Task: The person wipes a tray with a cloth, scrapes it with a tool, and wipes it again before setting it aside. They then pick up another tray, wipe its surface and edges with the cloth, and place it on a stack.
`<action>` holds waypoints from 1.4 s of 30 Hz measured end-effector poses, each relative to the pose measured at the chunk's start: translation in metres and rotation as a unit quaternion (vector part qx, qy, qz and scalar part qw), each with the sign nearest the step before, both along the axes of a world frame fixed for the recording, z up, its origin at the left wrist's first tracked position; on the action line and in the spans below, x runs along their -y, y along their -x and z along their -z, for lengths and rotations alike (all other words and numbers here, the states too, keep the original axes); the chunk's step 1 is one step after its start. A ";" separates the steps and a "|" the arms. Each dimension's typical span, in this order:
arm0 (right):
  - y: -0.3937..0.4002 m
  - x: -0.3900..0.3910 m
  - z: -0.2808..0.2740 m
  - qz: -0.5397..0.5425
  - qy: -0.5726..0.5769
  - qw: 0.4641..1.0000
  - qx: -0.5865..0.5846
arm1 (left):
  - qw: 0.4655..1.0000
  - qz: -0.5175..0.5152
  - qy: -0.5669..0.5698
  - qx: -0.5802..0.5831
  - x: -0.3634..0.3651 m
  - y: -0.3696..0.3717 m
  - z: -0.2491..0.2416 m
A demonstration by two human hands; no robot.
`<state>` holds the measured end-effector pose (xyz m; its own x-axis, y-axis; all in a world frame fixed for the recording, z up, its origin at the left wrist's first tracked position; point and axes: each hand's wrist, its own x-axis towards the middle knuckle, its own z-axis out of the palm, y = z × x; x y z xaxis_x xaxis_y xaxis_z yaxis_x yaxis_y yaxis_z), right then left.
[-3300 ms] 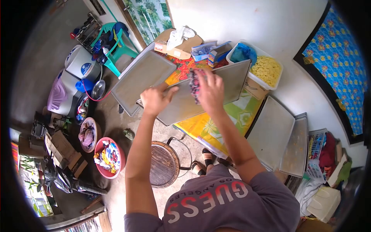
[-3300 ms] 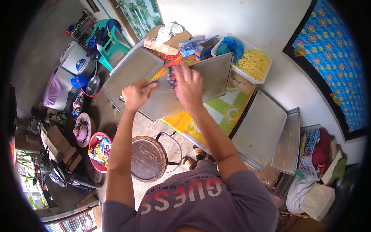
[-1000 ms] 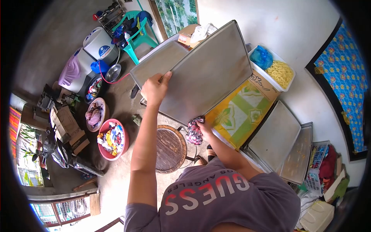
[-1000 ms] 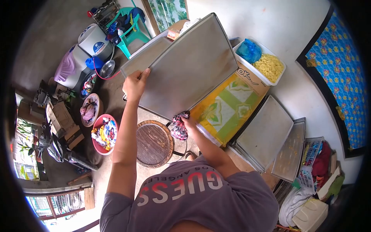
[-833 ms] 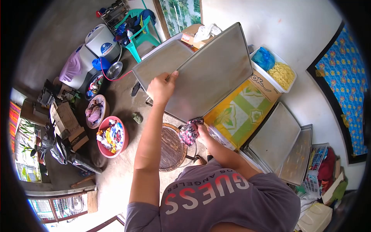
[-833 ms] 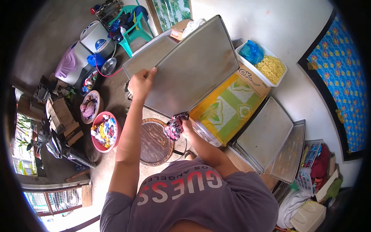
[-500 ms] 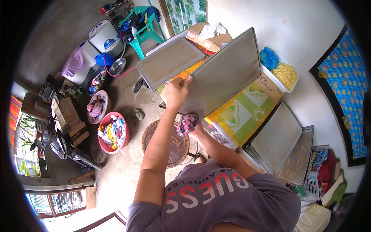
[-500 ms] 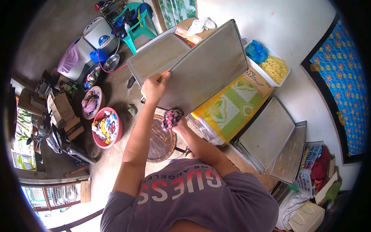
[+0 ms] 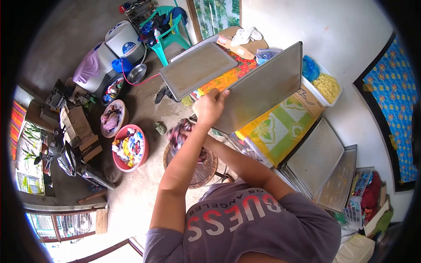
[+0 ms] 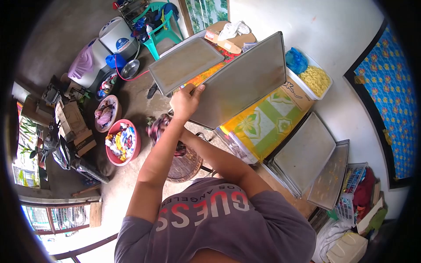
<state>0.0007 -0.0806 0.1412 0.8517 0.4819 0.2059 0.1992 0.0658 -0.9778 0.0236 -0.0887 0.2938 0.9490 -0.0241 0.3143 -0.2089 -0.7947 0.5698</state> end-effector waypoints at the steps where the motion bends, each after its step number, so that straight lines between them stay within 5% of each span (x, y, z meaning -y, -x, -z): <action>1: -0.001 -0.002 0.004 -0.014 0.076 0.993 0.093 | 1.000 -0.004 -0.016 0.004 0.003 0.000 0.001; 5: 0.016 0.017 0.017 -0.036 0.077 0.994 0.066 | 0.997 0.002 -0.046 0.065 0.002 -0.015 0.005; 10: 0.046 0.094 -0.007 0.075 0.101 0.971 -0.204 | 0.989 0.035 -0.090 0.114 0.002 -0.028 0.002; 14: 0.041 0.155 0.022 0.205 -0.094 0.947 -0.231 | 0.978 0.063 -0.102 0.169 0.011 -0.037 0.006; 18: 0.026 0.224 0.022 0.436 -0.268 0.828 -0.232 | 0.970 0.090 -0.106 0.202 0.016 -0.049 0.007; 26: -0.045 0.299 0.024 0.446 -0.524 0.704 -0.174 | 0.964 0.149 -0.116 0.186 0.035 -0.046 -0.003; 29: -0.062 0.224 -0.018 0.723 -0.204 0.646 -0.136 | 0.968 0.154 -0.137 0.141 0.047 -0.047 -0.007; 31: -0.091 0.156 0.028 0.787 0.060 0.610 -0.066 | 0.968 0.150 -0.153 0.130 0.051 -0.055 -0.010; 32: -0.090 0.114 0.017 0.742 0.026 0.668 -0.053 | 0.967 0.149 -0.157 0.134 0.051 -0.059 -0.011; 34: -0.068 0.071 -0.010 0.619 0.166 0.753 0.148 | 0.968 0.148 -0.163 0.123 0.051 -0.066 -0.013; 36: -0.068 0.063 -0.018 0.604 0.091 0.768 0.194 | 0.970 0.149 -0.168 0.097 0.050 -0.075 -0.016; 38: -0.071 0.087 -0.008 0.584 0.302 0.705 0.264 | 0.967 0.169 -0.173 0.078 0.050 -0.083 -0.020; 39: -0.071 0.103 -0.008 0.590 0.309 0.714 0.216 | 0.966 0.178 -0.175 0.066 0.049 -0.086 -0.020; 41: -0.082 0.143 0.037 0.613 0.398 0.627 0.270 | 0.964 0.187 -0.171 0.077 0.050 -0.089 -0.017; 42: -0.084 0.166 0.020 0.640 0.228 0.725 0.112 | 0.963 0.190 -0.169 0.084 0.050 -0.091 -0.016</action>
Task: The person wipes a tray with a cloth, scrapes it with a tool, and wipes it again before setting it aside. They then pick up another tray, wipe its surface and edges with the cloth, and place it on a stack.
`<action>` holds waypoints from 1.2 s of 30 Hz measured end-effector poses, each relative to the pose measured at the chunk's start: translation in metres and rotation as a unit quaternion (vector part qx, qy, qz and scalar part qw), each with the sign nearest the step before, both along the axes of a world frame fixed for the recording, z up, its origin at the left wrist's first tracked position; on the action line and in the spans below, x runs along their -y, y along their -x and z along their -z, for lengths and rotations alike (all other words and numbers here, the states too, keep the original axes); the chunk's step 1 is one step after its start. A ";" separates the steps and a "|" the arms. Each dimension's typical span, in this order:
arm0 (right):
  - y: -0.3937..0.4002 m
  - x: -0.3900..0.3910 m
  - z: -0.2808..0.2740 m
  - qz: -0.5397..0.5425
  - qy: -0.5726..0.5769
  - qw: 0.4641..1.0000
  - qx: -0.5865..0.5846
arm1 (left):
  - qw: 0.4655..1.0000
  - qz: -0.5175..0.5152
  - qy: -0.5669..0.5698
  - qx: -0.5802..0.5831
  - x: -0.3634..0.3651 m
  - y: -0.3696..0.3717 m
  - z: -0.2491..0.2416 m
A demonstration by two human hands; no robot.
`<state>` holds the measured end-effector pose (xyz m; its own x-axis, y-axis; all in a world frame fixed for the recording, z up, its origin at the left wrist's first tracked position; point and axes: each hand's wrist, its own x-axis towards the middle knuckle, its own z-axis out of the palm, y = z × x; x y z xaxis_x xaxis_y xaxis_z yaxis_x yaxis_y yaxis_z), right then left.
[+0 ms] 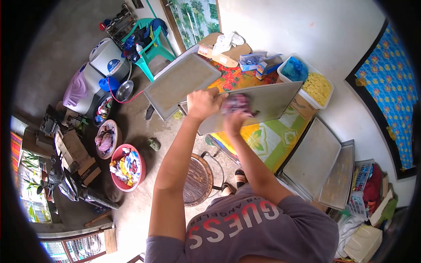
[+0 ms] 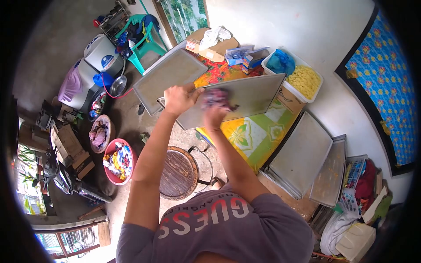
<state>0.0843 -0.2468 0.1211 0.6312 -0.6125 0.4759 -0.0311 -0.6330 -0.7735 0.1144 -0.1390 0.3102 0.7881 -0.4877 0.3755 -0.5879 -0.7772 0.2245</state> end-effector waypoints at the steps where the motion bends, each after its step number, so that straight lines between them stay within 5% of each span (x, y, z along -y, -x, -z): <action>1: 0.004 0.022 -0.014 0.017 -0.143 0.984 0.106 | 1.000 -0.002 -0.004 0.004 0.000 0.000 -0.002; 3: -0.016 0.079 0.026 0.268 -0.079 0.957 0.074 | 1.000 -0.006 -0.003 0.016 -0.001 0.000 -0.002; 6: -0.007 0.086 -0.016 0.196 -0.204 0.952 0.120 | 1.000 -0.002 0.002 0.026 0.003 0.001 -0.002; 12: 0.007 -0.024 -0.063 0.000 0.167 0.986 0.021 | 0.999 0.010 0.033 0.015 0.002 -0.011 0.004; 16: -0.002 0.012 -0.056 -0.002 0.246 0.965 0.086 | 0.999 0.008 0.031 0.036 0.002 -0.010 0.002; 17: -0.003 0.025 -0.038 -0.002 0.183 0.983 -0.016 | 0.998 0.013 0.031 0.048 0.001 -0.010 0.003; 19: -0.004 0.058 -0.044 0.105 0.162 0.981 0.016 | 0.997 0.023 0.032 0.069 0.001 -0.009 0.006; 21: 0.005 0.083 -0.074 0.125 -0.007 0.992 -0.018 | 0.997 0.025 0.029 0.066 0.000 -0.007 0.004; 29: -0.006 0.179 -0.096 0.199 -0.060 0.956 0.206 | 0.993 0.046 0.040 0.097 0.002 -0.009 0.005; 36: -0.003 0.188 -0.041 0.243 -0.157 0.946 0.147 | 0.995 0.036 0.047 0.082 0.001 -0.011 0.004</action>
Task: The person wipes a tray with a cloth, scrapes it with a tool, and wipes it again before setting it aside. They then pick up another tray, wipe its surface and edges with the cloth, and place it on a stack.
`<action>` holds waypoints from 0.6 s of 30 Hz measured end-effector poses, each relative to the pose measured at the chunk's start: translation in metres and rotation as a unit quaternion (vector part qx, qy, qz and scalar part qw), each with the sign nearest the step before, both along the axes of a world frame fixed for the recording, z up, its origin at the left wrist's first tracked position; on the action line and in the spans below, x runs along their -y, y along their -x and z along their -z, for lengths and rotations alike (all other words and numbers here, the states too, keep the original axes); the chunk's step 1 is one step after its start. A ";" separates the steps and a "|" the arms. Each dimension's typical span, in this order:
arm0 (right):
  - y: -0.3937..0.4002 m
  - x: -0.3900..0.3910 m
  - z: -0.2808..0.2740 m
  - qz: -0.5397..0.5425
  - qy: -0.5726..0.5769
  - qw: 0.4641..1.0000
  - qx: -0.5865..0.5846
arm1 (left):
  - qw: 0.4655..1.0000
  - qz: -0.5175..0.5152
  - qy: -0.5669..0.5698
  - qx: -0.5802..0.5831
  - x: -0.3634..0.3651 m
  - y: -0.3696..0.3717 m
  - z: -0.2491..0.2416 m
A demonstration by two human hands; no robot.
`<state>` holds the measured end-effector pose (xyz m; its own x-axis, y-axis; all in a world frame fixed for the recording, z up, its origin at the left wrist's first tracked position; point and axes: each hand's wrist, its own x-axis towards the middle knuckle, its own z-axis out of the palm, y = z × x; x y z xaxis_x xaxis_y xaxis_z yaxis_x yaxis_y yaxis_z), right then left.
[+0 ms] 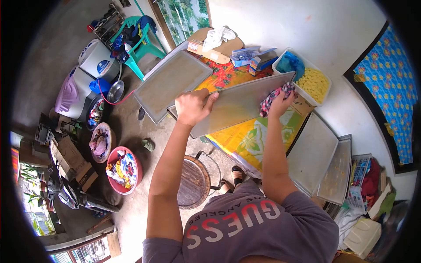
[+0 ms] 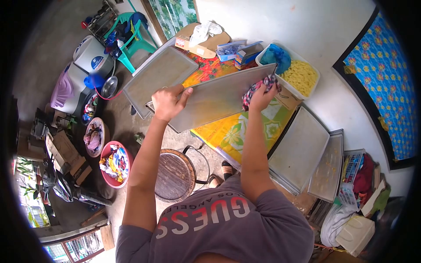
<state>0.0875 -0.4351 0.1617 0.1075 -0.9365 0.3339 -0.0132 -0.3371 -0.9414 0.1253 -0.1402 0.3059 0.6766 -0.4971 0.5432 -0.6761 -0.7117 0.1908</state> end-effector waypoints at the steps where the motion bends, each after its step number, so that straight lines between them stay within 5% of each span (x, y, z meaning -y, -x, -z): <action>1: 0.003 -0.003 0.016 -0.022 -0.032 0.999 0.007 | 1.000 -0.003 0.001 -0.003 0.001 -0.002 0.000; 5: 0.000 -0.011 0.102 -0.038 -0.206 0.977 0.031 | 1.000 -0.024 0.000 -0.016 0.002 -0.009 0.003; 12: -0.015 -0.090 0.190 -0.094 -0.501 0.849 0.142 | 0.998 -0.052 -0.024 -0.035 0.003 -0.014 0.003; 14: -0.005 -0.157 0.155 -0.092 -0.494 0.864 0.032 | 0.997 -0.061 -0.031 -0.045 0.004 -0.014 0.004; 18: -0.002 -0.286 0.167 -0.201 -0.598 0.773 0.062 | 0.994 -0.078 -0.037 -0.062 0.006 -0.010 0.001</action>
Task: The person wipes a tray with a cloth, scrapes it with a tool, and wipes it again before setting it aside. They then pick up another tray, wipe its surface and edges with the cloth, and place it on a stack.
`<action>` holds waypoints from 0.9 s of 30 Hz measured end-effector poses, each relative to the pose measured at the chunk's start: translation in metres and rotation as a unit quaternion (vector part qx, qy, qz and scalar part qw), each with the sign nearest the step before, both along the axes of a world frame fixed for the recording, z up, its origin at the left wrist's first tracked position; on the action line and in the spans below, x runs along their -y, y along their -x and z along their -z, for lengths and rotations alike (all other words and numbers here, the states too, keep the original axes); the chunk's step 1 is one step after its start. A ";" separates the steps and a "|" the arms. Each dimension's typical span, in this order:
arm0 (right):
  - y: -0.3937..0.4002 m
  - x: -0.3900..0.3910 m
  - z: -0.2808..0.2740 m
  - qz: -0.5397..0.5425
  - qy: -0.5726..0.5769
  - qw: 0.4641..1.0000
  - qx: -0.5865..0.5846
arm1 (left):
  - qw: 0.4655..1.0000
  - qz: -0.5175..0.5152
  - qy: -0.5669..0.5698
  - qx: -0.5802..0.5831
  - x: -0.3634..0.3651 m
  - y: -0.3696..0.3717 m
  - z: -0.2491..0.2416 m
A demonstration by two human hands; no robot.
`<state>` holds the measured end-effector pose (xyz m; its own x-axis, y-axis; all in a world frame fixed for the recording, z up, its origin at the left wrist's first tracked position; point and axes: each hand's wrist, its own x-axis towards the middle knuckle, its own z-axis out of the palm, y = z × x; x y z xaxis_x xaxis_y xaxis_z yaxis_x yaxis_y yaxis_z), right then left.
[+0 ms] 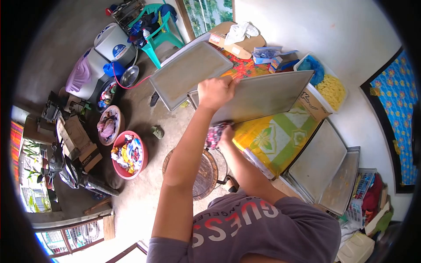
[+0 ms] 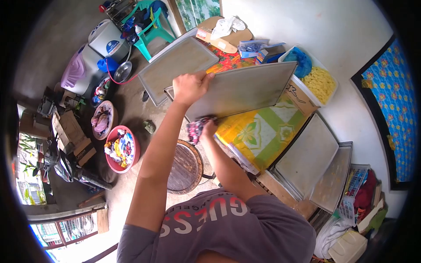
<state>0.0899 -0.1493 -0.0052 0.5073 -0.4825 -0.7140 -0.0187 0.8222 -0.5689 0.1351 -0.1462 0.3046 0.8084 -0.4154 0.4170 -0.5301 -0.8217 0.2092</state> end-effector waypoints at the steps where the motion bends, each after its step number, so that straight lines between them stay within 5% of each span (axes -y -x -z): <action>1: 0.002 -0.020 -0.015 -0.052 -0.026 0.998 -0.012 | 1.000 -0.003 -0.001 -0.001 -0.001 0.001 0.001; 4: 0.020 -0.070 -0.022 -0.238 -0.064 0.964 0.102 | 0.998 -0.014 -0.020 -0.064 0.000 0.007 -0.008; 5: 0.033 -0.069 -0.068 -0.320 -0.002 0.941 0.111 | 0.997 -0.011 -0.021 -0.077 0.000 0.007 -0.008; 8: 0.049 -0.072 -0.107 -0.298 0.276 0.870 0.278 | 0.992 -0.001 -0.034 -0.119 -0.004 0.006 -0.012; 11: 0.046 -0.037 -0.186 -0.232 0.658 0.663 0.271 | 0.984 0.010 -0.043 -0.175 -0.007 0.004 -0.017; 12: 0.032 -0.034 -0.177 -0.233 0.694 0.629 0.261 | 0.981 0.010 -0.037 -0.190 -0.007 0.004 -0.018; 14: 0.000 -0.026 -0.152 -0.228 0.762 0.558 0.237 | 0.976 0.007 -0.040 -0.214 -0.004 0.004 -0.022; 15: 0.000 -0.021 -0.184 -0.168 0.758 0.560 0.290 | 0.973 0.004 -0.050 -0.224 -0.004 0.004 -0.025; 18: 0.006 -0.023 -0.197 -0.135 0.846 0.471 0.210 | 0.968 0.005 -0.068 -0.240 -0.003 0.001 -0.030; 21: 0.013 -0.027 -0.159 -0.194 0.767 0.543 0.282 | 0.966 -0.001 -0.076 -0.249 -0.003 0.003 -0.033; 24: 0.030 -0.028 -0.132 -0.145 0.861 0.445 0.200 | 0.965 -0.004 -0.082 -0.248 -0.003 0.001 -0.033; 27: 0.032 -0.033 -0.051 -0.232 0.893 0.373 0.102 | 0.963 -0.008 -0.096 -0.252 -0.002 0.000 -0.034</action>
